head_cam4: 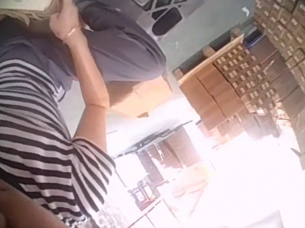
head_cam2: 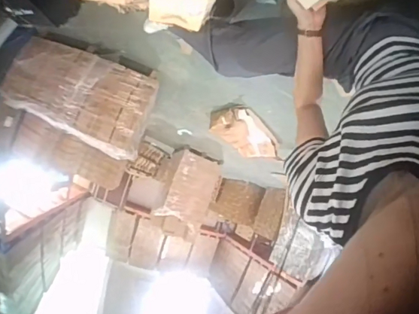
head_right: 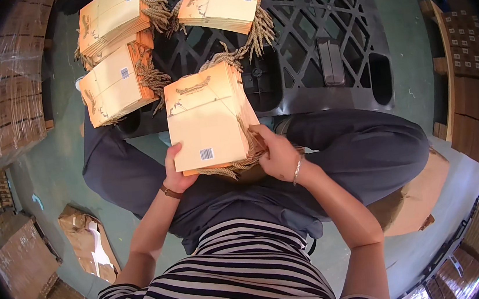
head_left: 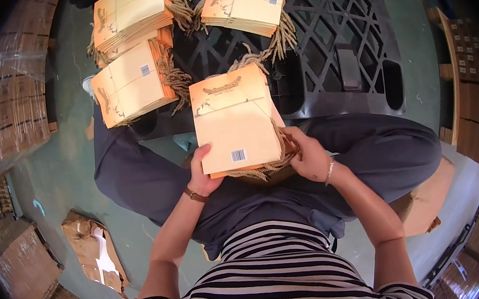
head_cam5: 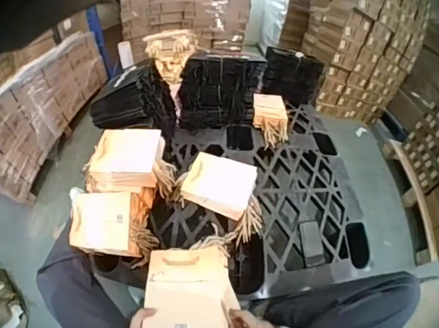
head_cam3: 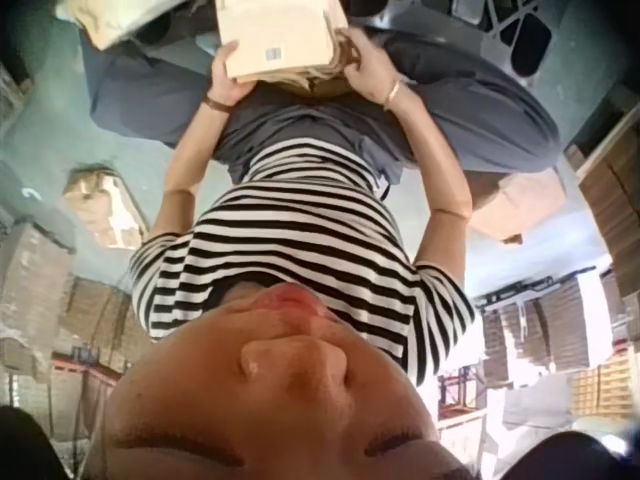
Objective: The recorder is sorting and inspecting bundles of paper shopping bags with string handles.
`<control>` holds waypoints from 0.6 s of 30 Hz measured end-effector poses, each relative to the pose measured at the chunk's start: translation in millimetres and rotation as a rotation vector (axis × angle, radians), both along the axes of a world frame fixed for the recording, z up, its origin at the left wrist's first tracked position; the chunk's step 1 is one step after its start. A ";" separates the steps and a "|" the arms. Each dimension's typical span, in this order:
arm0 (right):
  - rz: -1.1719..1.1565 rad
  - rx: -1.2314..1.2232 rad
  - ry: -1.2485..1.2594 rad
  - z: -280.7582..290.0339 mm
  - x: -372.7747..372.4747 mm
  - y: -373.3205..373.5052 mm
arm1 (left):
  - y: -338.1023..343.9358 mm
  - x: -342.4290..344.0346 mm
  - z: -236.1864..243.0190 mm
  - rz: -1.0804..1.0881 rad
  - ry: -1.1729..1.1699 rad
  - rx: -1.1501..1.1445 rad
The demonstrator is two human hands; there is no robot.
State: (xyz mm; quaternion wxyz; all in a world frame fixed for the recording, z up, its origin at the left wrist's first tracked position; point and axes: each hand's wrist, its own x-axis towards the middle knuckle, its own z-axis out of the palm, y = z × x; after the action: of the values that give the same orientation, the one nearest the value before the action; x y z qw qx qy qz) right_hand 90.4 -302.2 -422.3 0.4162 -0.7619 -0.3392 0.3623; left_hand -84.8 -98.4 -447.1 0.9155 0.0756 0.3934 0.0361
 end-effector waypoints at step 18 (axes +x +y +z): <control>-0.358 -0.062 0.621 -85.0 -21.5 -24.5 | 34.4 12.9 7.2 -0.083 0.092 0.093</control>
State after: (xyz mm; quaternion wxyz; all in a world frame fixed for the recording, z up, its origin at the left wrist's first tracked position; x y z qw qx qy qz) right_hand 68.9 -326.7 -507.3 0.5329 -0.6752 -0.0466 0.5078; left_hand -71.9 -64.1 -439.9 0.8927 0.1358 0.4295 0.0131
